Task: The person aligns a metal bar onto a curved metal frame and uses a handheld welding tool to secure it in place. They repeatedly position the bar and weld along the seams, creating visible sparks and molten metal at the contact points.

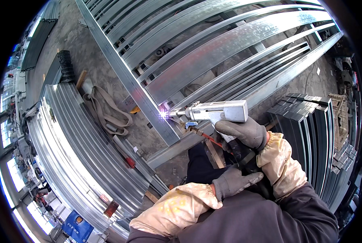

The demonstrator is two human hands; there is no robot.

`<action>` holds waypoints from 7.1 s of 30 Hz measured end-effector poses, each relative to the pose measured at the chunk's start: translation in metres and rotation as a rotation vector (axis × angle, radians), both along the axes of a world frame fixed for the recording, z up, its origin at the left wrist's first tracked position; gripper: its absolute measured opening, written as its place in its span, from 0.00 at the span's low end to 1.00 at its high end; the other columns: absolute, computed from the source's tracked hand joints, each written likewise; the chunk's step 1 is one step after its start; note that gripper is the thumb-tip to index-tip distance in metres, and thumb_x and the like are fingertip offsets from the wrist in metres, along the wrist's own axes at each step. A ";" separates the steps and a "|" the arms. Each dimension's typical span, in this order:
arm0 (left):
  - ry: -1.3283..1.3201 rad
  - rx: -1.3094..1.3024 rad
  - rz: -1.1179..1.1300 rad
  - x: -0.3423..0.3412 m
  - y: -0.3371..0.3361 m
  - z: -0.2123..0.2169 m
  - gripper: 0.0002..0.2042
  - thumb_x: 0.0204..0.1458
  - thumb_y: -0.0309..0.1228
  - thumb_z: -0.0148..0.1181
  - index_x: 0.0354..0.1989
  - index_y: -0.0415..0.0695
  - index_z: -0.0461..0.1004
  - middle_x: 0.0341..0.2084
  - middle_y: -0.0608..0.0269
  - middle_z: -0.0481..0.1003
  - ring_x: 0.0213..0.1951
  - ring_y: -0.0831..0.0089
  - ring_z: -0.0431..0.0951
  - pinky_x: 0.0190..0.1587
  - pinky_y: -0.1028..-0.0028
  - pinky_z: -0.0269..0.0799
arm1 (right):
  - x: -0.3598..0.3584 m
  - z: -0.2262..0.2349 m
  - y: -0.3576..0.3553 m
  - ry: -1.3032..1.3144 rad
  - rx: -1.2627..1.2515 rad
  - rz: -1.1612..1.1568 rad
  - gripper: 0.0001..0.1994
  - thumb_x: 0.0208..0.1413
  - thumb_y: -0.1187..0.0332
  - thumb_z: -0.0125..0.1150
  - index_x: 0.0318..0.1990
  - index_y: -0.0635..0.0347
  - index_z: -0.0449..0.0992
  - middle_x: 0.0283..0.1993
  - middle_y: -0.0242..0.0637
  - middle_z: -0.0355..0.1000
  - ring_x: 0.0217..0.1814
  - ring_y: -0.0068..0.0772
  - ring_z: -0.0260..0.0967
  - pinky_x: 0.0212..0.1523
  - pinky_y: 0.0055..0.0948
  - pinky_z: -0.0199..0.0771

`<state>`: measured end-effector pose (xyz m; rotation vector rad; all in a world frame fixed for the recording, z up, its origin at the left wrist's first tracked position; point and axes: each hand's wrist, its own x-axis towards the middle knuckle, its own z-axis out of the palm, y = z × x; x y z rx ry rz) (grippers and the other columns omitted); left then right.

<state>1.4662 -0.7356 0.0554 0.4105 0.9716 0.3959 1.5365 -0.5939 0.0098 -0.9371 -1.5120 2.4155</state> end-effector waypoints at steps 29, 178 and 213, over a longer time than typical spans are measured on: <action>0.030 0.115 0.094 0.028 -0.030 -0.029 0.24 0.59 0.54 0.65 0.39 0.40 0.81 0.22 0.66 0.76 0.25 0.77 0.72 0.31 0.68 0.70 | 0.004 0.008 -0.004 -0.036 0.066 0.077 0.12 0.67 0.63 0.62 0.48 0.64 0.78 0.37 0.31 0.77 0.40 0.21 0.73 0.44 0.29 0.76; 0.759 -0.200 -0.448 -0.045 0.008 0.294 0.48 0.53 0.30 0.72 0.78 0.35 0.46 0.63 0.42 0.70 0.56 0.62 0.77 0.54 0.68 0.76 | -0.015 0.018 -0.144 0.736 -1.329 -0.610 0.29 0.68 0.49 0.58 0.68 0.56 0.62 0.53 0.37 0.75 0.52 0.32 0.79 0.54 0.41 0.87; 0.817 0.179 -0.457 -0.053 -0.028 0.312 0.47 0.52 0.27 0.68 0.79 0.38 0.45 0.63 0.39 0.70 0.63 0.57 0.74 0.62 0.64 0.71 | -0.027 0.039 -0.133 0.602 -1.268 -0.576 0.27 0.69 0.48 0.57 0.62 0.60 0.67 0.49 0.41 0.77 0.49 0.35 0.80 0.49 0.43 0.87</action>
